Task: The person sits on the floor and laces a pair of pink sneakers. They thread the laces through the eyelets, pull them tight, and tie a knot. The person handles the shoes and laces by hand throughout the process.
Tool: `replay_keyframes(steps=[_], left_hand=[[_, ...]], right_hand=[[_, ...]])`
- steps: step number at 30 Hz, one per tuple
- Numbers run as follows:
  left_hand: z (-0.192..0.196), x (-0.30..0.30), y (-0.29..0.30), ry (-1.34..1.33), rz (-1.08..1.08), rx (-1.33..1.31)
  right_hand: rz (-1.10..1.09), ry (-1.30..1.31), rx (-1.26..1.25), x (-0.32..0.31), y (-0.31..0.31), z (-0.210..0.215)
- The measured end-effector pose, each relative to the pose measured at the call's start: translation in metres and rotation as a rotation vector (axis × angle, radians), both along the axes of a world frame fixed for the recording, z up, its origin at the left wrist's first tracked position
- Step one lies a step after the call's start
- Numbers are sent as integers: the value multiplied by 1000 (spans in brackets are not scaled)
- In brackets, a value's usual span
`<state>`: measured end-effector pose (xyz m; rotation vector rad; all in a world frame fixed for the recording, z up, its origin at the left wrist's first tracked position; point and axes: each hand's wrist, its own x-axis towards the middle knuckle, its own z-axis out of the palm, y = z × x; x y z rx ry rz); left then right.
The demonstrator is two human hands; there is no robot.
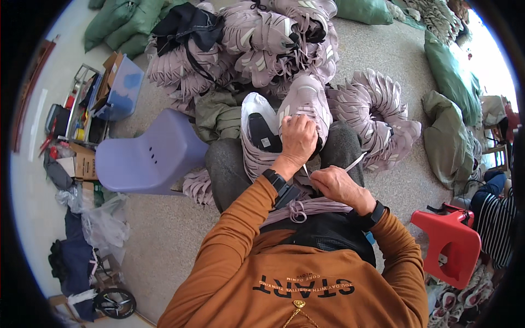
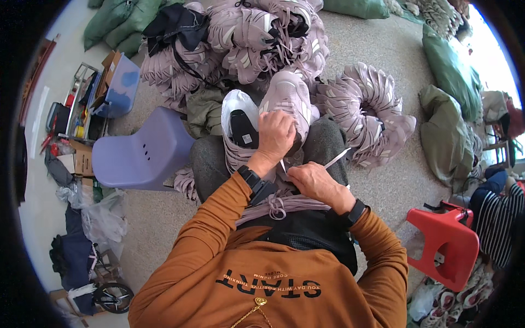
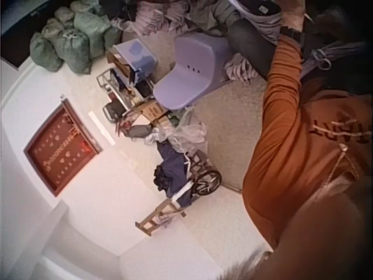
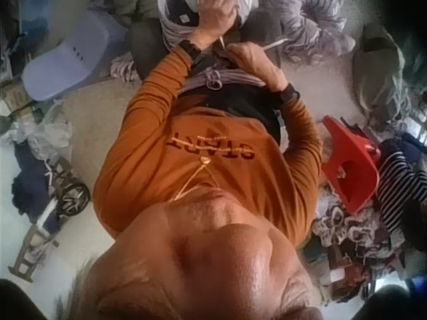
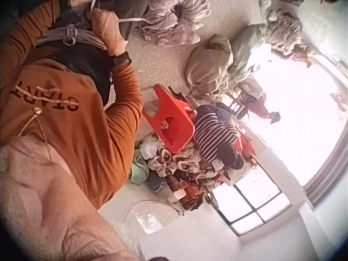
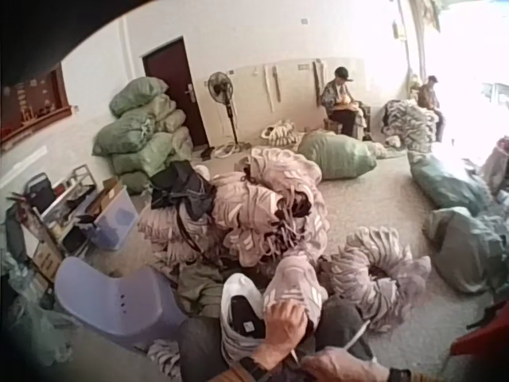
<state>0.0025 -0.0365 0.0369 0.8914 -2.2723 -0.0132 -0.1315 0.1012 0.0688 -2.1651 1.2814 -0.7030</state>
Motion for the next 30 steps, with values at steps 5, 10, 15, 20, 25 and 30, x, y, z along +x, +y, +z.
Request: replay_keyframes(steps=[5, 10, 15, 20, 25, 30], left_hand=[[28, 30, -1, 334, -135, 193], [77, 99, -7, 1002, -299, 1095], [120, 179, -27, 415, -89, 1162], [101, 243, -61, -139, -14, 500], [82, 296, -90, -264, 360, 197], [91, 240, -83, -424, 448, -205]], right_hand=[[-126, -177, 71, -29, -1, 9], [-304, -515, 441, -69, 1, 39], [-244, -1326, 394, -92, -2, 60], [71, -1870, 376, -138, -6, 35], [-90, -1992, 386, -198, -8, -14], [-609, -1762, 350, -239, 5, -42]])
